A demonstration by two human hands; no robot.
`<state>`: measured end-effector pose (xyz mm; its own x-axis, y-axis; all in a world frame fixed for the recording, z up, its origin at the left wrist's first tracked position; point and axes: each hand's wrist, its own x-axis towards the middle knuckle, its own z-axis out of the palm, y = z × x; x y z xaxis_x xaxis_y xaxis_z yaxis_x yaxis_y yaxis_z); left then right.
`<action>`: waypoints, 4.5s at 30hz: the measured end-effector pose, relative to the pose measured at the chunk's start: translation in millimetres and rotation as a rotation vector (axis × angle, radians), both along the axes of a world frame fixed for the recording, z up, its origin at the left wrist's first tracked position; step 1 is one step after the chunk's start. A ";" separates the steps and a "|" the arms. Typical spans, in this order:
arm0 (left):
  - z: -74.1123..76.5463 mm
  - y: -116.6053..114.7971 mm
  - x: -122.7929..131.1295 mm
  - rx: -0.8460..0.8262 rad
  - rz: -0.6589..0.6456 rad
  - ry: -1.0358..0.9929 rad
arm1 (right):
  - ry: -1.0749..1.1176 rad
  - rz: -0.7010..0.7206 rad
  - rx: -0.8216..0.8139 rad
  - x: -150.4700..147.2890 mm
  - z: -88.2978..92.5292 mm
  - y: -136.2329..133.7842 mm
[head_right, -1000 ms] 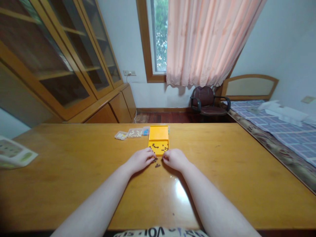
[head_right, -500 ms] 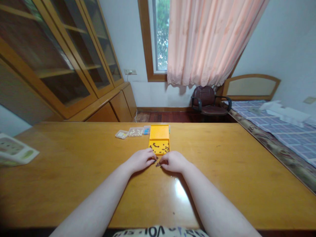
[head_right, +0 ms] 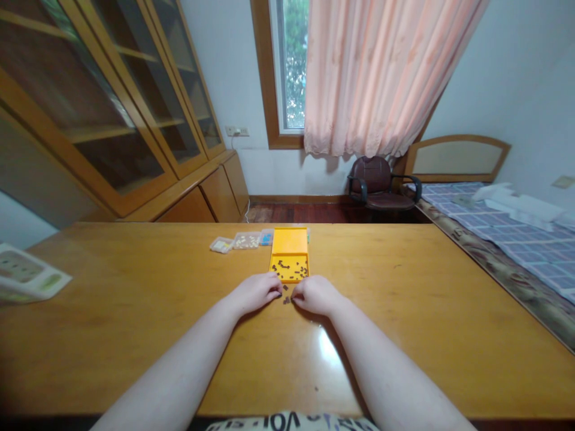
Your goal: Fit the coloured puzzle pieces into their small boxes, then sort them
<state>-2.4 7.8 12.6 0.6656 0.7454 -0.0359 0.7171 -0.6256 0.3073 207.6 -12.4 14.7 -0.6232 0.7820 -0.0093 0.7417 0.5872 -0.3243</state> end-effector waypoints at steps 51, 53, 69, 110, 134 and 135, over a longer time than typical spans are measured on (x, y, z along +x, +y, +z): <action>5.8 -6.7 1.9 -0.050 -0.042 -0.001 | 0.110 0.042 -0.058 -1.6 -3.0 -3.7; 5.3 -4.8 1.4 -0.022 -0.006 -0.025 | 0.090 0.048 -0.059 -1.5 -5.2 -2.5; 1.2 -2.8 2.1 0.115 0.018 -0.042 | 0.150 -0.019 -0.058 -2.0 -10.0 -2.3; 5.5 -2.3 -1.0 0.002 0.040 0.030 | -0.016 -0.149 0.005 9.2 -6.2 10.0; -0.2 -1.4 3.3 0.094 0.098 -0.076 | -0.081 -0.132 0.064 5.2 -1.0 6.2; 0.0 -2.0 4.0 0.089 0.087 -0.074 | -0.070 -0.127 0.058 4.7 -1.2 5.9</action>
<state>1.6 5.8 12.6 0.5964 0.7987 0.0800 0.7474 -0.5889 0.3077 212.3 -6.5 13.5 -0.5183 0.8552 -0.0023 0.8310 0.5030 -0.2374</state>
